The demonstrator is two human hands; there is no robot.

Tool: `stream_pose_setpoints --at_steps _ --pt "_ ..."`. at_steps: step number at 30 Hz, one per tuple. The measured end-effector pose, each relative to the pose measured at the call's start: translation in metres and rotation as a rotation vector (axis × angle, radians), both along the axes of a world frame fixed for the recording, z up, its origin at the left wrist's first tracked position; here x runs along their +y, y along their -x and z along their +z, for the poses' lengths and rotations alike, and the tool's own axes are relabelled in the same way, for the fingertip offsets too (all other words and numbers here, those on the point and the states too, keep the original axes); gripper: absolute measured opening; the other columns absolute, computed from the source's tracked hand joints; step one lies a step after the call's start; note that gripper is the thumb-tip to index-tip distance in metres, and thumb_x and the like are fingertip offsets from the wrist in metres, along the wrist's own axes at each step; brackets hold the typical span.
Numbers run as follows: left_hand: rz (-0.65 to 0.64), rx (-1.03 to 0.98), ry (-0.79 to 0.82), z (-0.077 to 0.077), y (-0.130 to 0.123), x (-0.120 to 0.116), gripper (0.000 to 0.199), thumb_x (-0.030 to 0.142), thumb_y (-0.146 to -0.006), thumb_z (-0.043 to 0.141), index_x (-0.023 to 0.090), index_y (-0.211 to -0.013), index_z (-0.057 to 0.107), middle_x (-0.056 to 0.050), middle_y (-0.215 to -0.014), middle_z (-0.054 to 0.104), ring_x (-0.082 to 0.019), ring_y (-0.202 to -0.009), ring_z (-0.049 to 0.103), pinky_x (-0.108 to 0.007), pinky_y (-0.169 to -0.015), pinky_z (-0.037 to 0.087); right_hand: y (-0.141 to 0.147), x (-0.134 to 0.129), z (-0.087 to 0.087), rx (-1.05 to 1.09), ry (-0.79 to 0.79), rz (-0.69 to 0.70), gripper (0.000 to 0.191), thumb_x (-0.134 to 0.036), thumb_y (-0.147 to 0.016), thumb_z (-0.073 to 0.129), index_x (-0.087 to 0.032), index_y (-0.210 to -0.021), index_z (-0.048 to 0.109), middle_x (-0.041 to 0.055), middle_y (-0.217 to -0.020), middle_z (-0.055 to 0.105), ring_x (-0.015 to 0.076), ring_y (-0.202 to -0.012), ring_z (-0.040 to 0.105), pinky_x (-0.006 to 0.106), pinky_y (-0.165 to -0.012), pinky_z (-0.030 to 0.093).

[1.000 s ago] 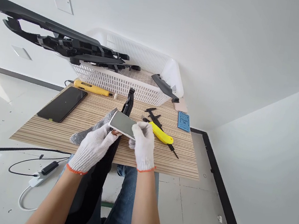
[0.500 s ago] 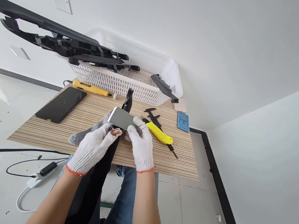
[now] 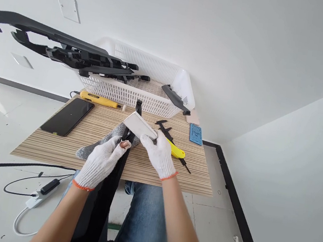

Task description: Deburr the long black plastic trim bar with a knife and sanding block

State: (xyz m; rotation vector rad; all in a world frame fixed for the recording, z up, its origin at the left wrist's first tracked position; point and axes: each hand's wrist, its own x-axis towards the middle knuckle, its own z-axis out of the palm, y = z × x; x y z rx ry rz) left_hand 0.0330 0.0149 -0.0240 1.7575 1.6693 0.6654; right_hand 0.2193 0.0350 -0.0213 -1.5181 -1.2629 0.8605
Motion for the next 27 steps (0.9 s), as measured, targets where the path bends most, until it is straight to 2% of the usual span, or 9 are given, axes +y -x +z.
stream_pose_setpoints --at_steps 2,4,7,10,14,18,23,25,27 --pt "0.01 0.014 0.004 0.0 0.0 0.0 0.044 0.064 -0.098 0.037 0.027 -0.094 0.06 -0.001 -0.07 0.064 -0.025 -0.074 0.064 -0.032 -0.069 0.043 -0.008 0.018 0.0 0.115 0.066 0.09 0.031 -0.04 -0.067 0.085 -0.02 -0.084 0.068 0.0024 -0.086 0.071 0.0208 -0.083 0.064 0.033 -0.076 0.054" --pt "0.009 0.026 0.008 -0.001 0.0 0.0 0.044 0.064 -0.097 0.036 0.027 -0.093 0.059 -0.003 -0.072 0.064 -0.027 -0.077 0.065 -0.033 -0.07 0.042 -0.011 0.035 -0.004 0.299 0.142 0.106 0.031 -0.04 -0.07 0.082 -0.019 -0.086 0.066 0.0033 -0.082 0.069 0.0183 -0.074 0.063 0.028 -0.061 0.051" --pt "0.005 0.047 0.02 0.0 -0.001 0.001 0.045 0.065 -0.097 0.035 0.027 -0.091 0.058 -0.003 -0.073 0.064 -0.027 -0.077 0.064 -0.033 -0.07 0.041 -0.009 0.048 -0.011 0.418 0.165 0.098 0.035 -0.043 -0.078 0.072 -0.018 -0.1 0.064 0.0033 -0.081 0.069 0.0128 -0.058 0.058 0.022 -0.046 0.039" --pt "0.009 0.039 0.057 0.002 -0.002 0.001 0.046 0.067 -0.097 0.035 0.027 -0.087 0.055 -0.001 -0.071 0.063 -0.025 -0.074 0.062 -0.032 -0.07 0.04 -0.005 0.05 -0.017 0.481 0.193 0.153 0.039 -0.042 -0.073 0.078 -0.017 -0.099 0.064 -0.0011 -0.064 0.063 0.0101 -0.043 0.049 0.02 -0.037 0.027" --pt "0.012 0.05 0.09 0.004 -0.003 0.002 0.048 0.068 -0.097 0.036 0.027 -0.085 0.056 0.0 -0.07 0.062 -0.024 -0.075 0.06 -0.032 -0.069 0.039 0.0 0.059 -0.022 0.546 0.173 0.111 0.033 -0.045 -0.079 0.074 -0.022 -0.095 0.057 -0.0071 -0.058 0.055 0.0069 -0.038 0.042 0.017 -0.035 0.022" --pt "-0.016 0.056 0.1 0.008 -0.004 0.005 0.049 0.068 -0.096 0.037 0.026 -0.086 0.062 -0.002 -0.076 0.067 -0.026 -0.081 0.063 -0.034 -0.074 0.04 0.005 0.071 -0.026 0.589 0.116 0.061 0.034 -0.045 -0.081 0.076 -0.024 -0.1 0.056 -0.01 -0.062 0.053 0.0048 -0.037 0.04 0.016 -0.035 0.028" --pt "-0.039 0.079 0.152 0.015 -0.005 0.009 0.052 0.067 -0.095 0.037 0.024 -0.077 0.061 -0.003 -0.075 0.067 -0.027 -0.083 0.064 -0.035 -0.075 0.041 0.01 0.071 -0.025 0.571 0.066 -0.039 0.03 -0.039 -0.087 0.07 -0.022 -0.109 0.059 -0.0076 -0.07 0.061 0.0037 -0.038 0.043 0.016 -0.035 0.032" --pt "-0.024 0.064 0.148 0.014 -0.004 0.01 0.052 0.066 -0.095 0.038 0.024 -0.076 0.061 -0.004 -0.076 0.068 -0.027 -0.083 0.064 -0.036 -0.076 0.042 0.01 0.07 -0.025 0.525 0.07 0.0 0.031 -0.035 -0.085 0.072 -0.021 -0.111 0.062 -0.0051 -0.075 0.066 0.0045 -0.04 0.047 0.017 -0.035 0.035" --pt "-0.01 0.019 0.113 0.01 -0.003 0.01 0.048 0.063 -0.095 0.042 0.024 -0.075 0.062 -0.004 -0.077 0.069 -0.028 -0.085 0.065 -0.036 -0.078 0.043 0.009 0.07 -0.025 0.511 0.066 -0.075 0.032 -0.035 -0.086 0.073 -0.021 -0.113 0.062 -0.0042 -0.075 0.067 0.0053 -0.041 0.05 0.017 -0.036 0.037"
